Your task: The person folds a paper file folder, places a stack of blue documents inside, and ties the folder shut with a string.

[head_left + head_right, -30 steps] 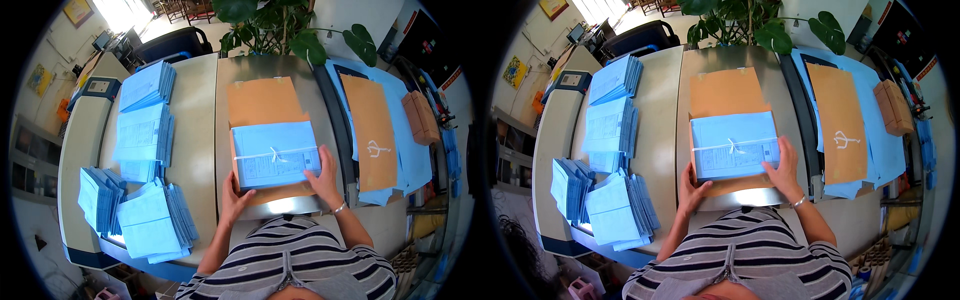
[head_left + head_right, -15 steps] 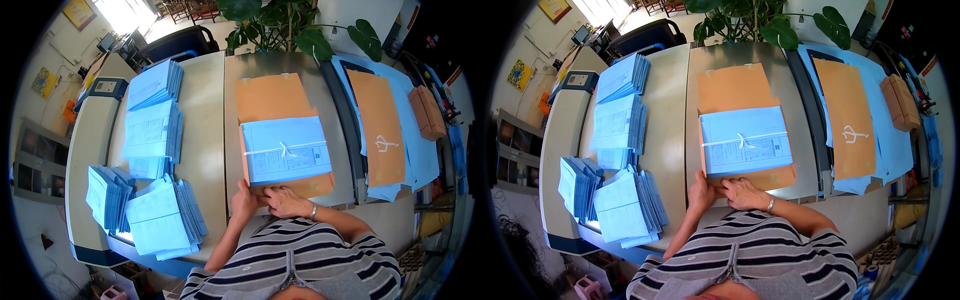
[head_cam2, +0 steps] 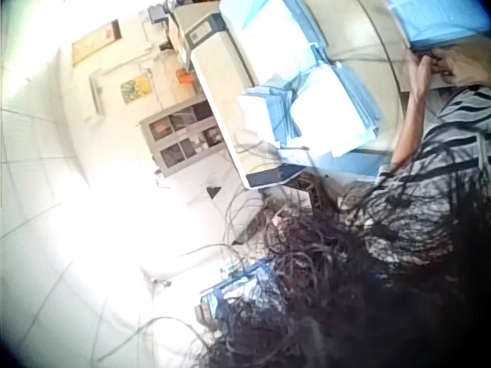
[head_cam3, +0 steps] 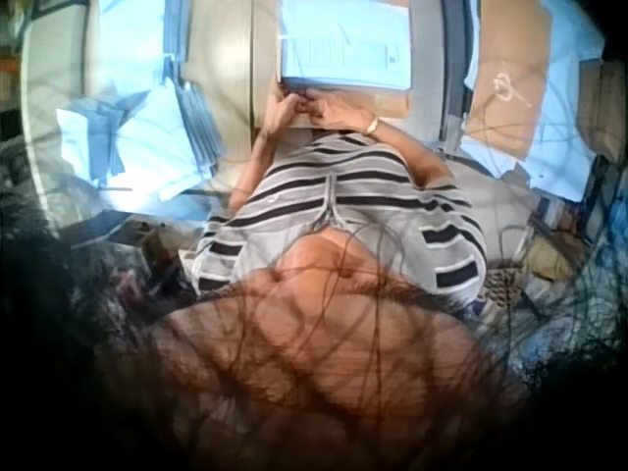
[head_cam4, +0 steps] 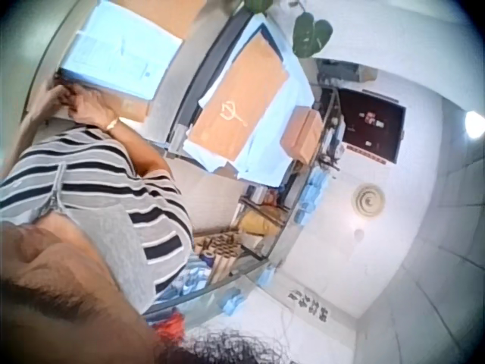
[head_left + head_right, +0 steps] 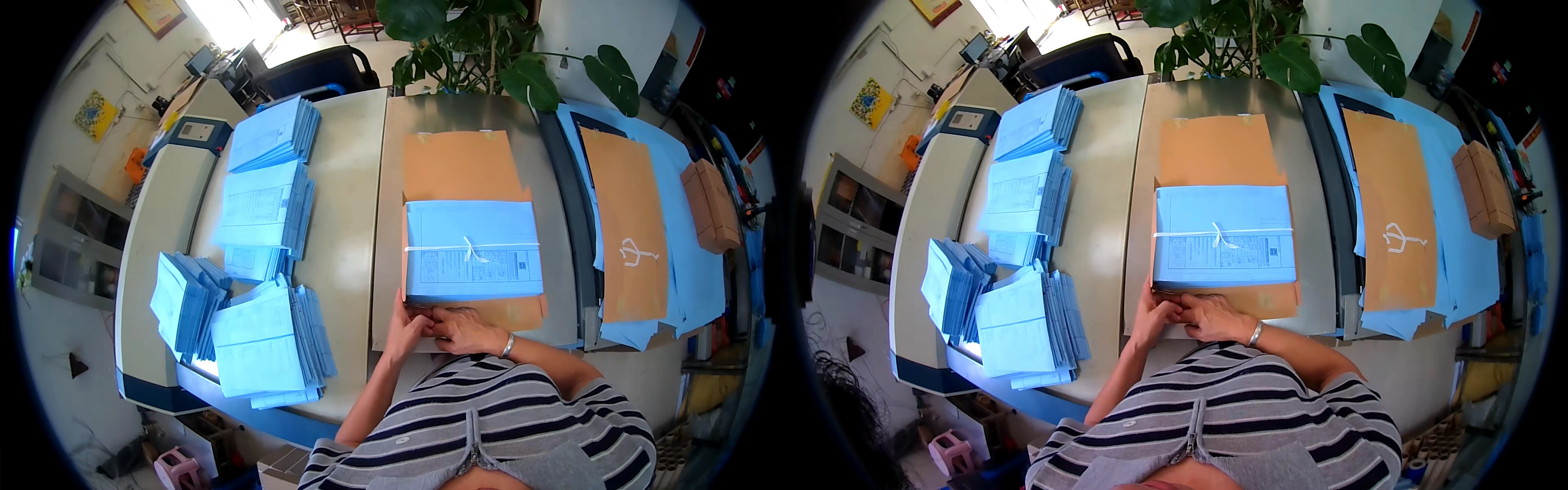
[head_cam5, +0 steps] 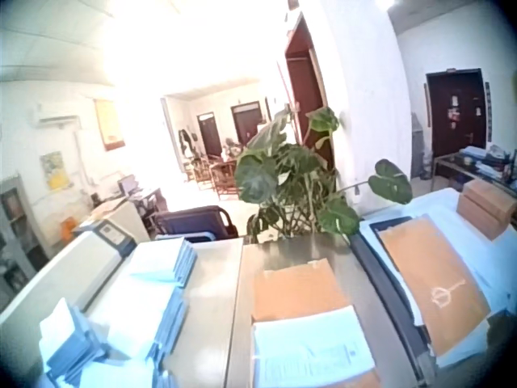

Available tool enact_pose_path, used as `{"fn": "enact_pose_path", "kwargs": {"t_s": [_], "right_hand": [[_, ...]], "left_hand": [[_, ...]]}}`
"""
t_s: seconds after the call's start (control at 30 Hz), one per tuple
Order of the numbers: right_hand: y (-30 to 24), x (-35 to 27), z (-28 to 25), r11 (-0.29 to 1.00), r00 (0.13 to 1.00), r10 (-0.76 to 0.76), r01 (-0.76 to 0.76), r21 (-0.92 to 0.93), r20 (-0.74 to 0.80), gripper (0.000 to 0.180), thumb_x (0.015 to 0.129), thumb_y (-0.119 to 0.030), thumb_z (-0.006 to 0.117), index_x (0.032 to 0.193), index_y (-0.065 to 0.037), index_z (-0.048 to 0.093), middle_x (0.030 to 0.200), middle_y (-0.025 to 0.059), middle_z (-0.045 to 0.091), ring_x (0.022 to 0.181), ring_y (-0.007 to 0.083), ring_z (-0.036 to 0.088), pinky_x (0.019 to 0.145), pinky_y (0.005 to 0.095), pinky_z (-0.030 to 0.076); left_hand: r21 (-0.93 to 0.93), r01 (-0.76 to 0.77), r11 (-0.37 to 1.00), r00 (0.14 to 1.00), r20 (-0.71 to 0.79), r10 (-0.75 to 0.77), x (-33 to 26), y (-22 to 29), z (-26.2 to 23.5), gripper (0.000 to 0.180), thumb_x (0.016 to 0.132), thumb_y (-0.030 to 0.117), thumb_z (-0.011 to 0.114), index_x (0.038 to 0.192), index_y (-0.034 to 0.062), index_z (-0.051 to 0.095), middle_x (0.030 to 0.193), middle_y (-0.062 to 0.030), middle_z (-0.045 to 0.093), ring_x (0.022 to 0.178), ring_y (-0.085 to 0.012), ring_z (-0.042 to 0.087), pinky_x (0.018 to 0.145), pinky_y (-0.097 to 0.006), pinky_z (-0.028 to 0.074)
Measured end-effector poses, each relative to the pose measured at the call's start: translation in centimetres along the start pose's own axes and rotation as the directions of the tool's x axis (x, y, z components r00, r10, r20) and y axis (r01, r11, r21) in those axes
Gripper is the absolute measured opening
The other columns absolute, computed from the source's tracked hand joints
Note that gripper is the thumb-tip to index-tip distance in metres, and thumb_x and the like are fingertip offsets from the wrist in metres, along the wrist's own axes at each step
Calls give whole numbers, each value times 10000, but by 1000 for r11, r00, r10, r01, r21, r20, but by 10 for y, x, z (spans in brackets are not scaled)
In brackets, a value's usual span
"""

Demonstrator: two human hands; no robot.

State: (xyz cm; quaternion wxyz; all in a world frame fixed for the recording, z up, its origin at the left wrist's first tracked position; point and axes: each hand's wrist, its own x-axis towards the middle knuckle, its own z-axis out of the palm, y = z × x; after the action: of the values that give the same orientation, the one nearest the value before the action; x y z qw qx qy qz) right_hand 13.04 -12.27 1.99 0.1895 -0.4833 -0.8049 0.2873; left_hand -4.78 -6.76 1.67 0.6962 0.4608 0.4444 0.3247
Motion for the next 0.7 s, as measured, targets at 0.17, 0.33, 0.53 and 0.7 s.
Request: {"fn": "enact_pose_path", "kwargs": {"t_s": [0.17,0.33,0.53,0.7], "right_hand": [[4,-3,-2,996,998,-17,11,88,63,385,787,-184,633,1163,-177,717,1069,139,568,951,365,637,824,494,529],[13,-9,6,979,998,-63,57,196,24,409,778,-163,638,1180,-153,710,1040,156,556,958,372,625,823,493,520],[29,-21,9,945,992,-121,129,299,-47,370,795,-154,658,1154,-74,695,1013,146,549,969,347,589,842,449,503],[27,-41,2,893,976,-179,214,395,-124,403,800,-137,711,1181,-19,657,1064,138,605,995,339,595,881,420,505]], "left_hand": [[794,-63,605,973,-85,212,2,-15,-22,651,900,16,649,1493,76,388,1057,-167,644,826,-289,670,757,-357,557],[880,-357,313,815,130,565,17,0,-22,770,845,53,726,1519,58,354,1316,-242,523,1103,-412,589,893,-444,512],[920,-393,15,715,295,634,15,-6,11,825,821,51,732,1509,-53,290,1475,-304,413,1222,-481,522,974,-491,469],[921,-371,-117,715,364,597,16,-4,8,809,832,110,741,1496,-66,315,1519,-316,363,1401,-482,369,1124,-509,368]]}}
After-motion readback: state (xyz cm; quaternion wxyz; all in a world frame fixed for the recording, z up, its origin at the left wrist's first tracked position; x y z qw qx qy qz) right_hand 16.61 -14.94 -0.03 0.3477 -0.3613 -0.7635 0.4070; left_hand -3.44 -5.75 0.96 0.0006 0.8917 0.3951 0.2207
